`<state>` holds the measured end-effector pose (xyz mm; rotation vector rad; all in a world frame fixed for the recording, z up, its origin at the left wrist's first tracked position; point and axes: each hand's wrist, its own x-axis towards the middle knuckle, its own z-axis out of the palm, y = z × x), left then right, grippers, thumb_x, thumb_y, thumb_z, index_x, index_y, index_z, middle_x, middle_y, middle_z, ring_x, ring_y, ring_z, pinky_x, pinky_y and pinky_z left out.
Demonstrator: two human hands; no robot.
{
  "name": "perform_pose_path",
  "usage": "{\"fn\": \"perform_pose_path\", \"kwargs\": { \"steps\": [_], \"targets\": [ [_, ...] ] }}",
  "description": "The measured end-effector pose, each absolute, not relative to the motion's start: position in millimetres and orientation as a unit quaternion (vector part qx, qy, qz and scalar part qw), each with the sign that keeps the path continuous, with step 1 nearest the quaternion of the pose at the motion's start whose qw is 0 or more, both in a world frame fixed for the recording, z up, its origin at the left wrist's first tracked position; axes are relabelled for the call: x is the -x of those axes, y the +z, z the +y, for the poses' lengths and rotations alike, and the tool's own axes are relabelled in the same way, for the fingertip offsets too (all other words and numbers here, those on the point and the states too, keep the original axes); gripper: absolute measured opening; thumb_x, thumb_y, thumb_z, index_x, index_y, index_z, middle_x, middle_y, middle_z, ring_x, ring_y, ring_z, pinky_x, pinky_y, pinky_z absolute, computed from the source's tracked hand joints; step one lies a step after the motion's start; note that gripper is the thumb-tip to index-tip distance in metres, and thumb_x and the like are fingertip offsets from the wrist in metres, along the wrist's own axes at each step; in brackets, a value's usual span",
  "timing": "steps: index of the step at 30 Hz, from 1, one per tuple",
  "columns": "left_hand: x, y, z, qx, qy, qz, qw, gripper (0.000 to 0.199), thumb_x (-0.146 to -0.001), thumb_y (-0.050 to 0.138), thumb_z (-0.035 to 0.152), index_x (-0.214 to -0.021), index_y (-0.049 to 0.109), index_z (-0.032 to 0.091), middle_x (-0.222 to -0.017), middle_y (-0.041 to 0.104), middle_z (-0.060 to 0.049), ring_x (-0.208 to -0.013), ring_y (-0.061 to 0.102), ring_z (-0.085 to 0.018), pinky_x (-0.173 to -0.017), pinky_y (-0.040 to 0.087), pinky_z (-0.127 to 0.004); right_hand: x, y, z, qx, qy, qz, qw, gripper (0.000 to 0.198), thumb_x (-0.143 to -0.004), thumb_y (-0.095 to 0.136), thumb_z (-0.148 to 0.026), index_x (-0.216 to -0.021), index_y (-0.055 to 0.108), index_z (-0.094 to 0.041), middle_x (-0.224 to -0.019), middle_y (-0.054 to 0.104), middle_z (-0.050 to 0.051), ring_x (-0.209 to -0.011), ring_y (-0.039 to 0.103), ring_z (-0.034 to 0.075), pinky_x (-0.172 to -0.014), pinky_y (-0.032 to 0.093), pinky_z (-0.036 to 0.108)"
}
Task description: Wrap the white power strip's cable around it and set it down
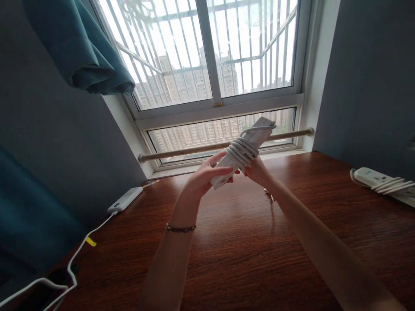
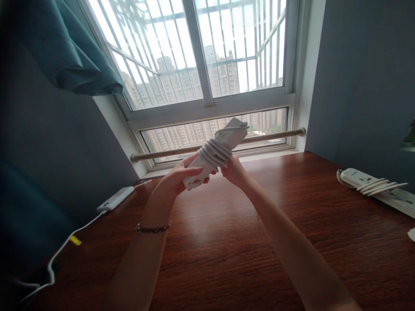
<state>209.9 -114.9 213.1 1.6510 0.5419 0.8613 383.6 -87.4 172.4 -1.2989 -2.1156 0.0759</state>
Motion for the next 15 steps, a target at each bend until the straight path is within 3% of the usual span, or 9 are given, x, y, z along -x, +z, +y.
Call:
{"fn": "perform_pose_path", "kwargs": {
  "steps": [3,6,9,12,15],
  "targets": [
    [-211,210,-109,-0.677,0.405,0.278,0.548,0.06,-0.065,0.069,0.028,-0.118,0.044,0.015,-0.082,0.062,-0.008,-0.057,0.058,-0.013,-0.054,0.046,-0.024,-388,168,-82,0.492,0.17,-0.782,0.343,0.035,-0.089,0.029,-0.035,-0.094,0.056,-0.012,-0.057,0.058,0.002,-0.042,0.05,0.009,-0.043,0.039,0.018],
    [-210,207,-102,-0.664,0.431,0.318,0.522,0.056,-0.066,0.069,0.032,-0.114,0.048,0.014,-0.081,0.062,-0.007,-0.056,0.057,-0.011,-0.053,0.046,-0.023,-398,163,-75,0.514,0.244,-0.766,0.297,0.038,-0.081,0.047,-0.045,-0.1,0.052,-0.012,-0.056,0.06,0.002,-0.041,0.051,0.01,-0.04,0.037,0.018],
    [-206,206,-96,-0.661,0.453,0.33,0.499,0.047,-0.065,0.069,0.033,-0.105,0.054,0.012,-0.082,0.061,-0.007,-0.062,0.057,-0.012,-0.053,0.047,-0.021,-411,165,-72,0.549,0.184,-0.774,0.255,0.032,-0.074,0.058,-0.04,-0.086,0.057,-0.012,-0.051,0.058,0.001,-0.046,0.052,0.011,-0.043,0.034,0.018],
    [-204,205,-90,-0.65,0.463,0.336,0.501,0.043,-0.064,0.069,0.036,-0.098,0.055,0.012,-0.084,0.06,-0.008,-0.067,0.058,-0.013,-0.053,0.047,-0.021,-423,176,-76,0.578,0.115,-0.755,0.287,0.026,-0.075,0.056,-0.038,-0.075,0.059,-0.012,-0.048,0.055,0.0,-0.045,0.049,0.01,-0.045,0.032,0.019],
    [-210,199,-84,-0.633,0.469,0.377,0.488,0.047,-0.063,0.069,0.037,-0.098,0.053,0.011,-0.079,0.06,-0.008,-0.06,0.057,-0.013,-0.05,0.047,-0.022,-426,191,-93,0.56,0.026,-0.766,0.316,0.023,-0.076,0.056,-0.036,-0.071,0.06,-0.014,-0.053,0.056,0.001,-0.047,0.048,0.01,-0.048,0.031,0.02]
  ]
}}
